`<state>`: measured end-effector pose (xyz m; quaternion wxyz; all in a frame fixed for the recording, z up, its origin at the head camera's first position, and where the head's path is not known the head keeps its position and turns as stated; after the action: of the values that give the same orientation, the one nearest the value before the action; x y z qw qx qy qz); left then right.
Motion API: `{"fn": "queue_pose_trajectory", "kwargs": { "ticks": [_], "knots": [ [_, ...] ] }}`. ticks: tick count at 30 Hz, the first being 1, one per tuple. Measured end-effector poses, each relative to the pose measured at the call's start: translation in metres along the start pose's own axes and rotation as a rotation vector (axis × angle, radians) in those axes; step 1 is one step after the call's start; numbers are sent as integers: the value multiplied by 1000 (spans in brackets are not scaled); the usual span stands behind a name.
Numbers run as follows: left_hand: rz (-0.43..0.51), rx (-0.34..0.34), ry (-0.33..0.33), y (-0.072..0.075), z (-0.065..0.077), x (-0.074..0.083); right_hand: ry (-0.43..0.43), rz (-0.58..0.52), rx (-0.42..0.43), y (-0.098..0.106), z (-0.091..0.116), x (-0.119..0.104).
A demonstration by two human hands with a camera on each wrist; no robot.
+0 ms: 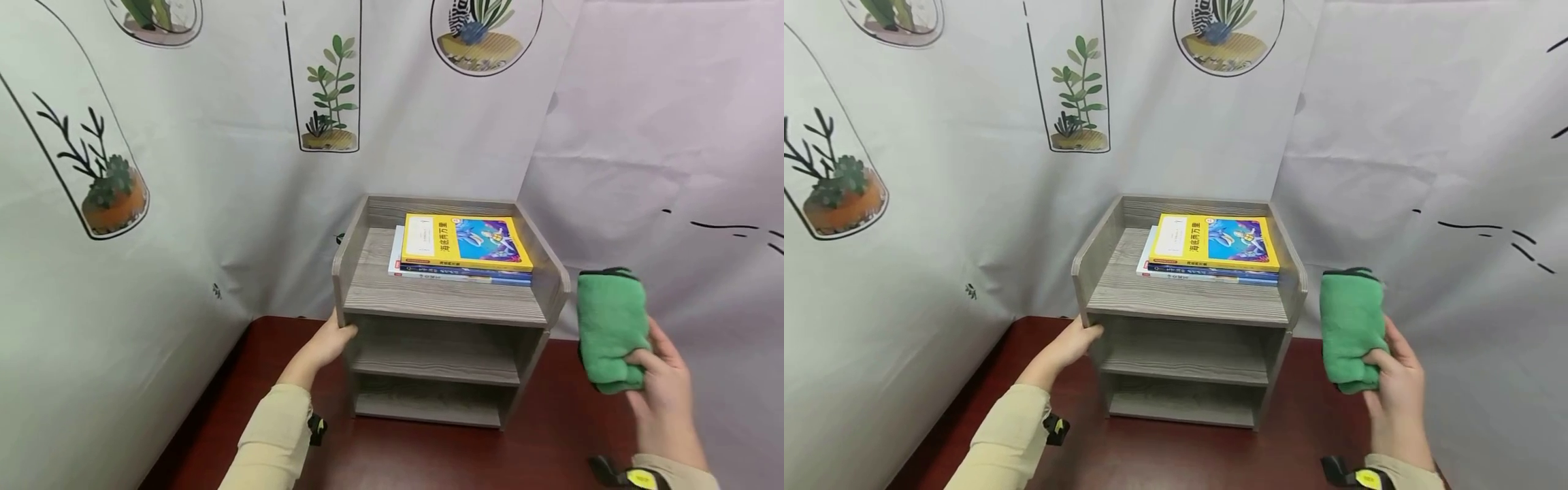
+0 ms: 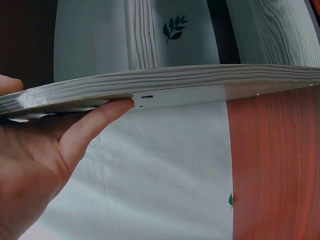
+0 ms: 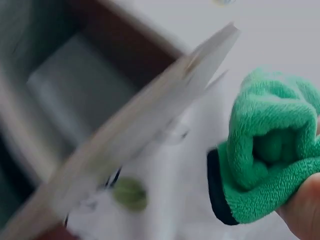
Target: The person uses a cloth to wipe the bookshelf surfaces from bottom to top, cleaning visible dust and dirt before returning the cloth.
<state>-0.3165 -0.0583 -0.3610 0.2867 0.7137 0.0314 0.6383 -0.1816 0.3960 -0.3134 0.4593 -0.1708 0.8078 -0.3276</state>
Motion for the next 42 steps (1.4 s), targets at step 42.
{"fn": "queue_pose_trajectory", "kwargs": {
  "ticks": [42],
  "knots": [
    [-14,20,-45,2,-4,-1,98,1989,-303,103,28,186]
  ]
}}
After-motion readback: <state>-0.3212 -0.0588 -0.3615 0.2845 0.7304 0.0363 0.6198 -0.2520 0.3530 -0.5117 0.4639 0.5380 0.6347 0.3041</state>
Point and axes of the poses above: each hand's wrist, its own z-axis away from the middle knuckle, its own y-axis out of the back of the hand, x = y × z, the point moved 7 cm from there along -z, towards the middle knuckle, and after that the axes turned 3 degrees about -x, right-handed, at the moved point
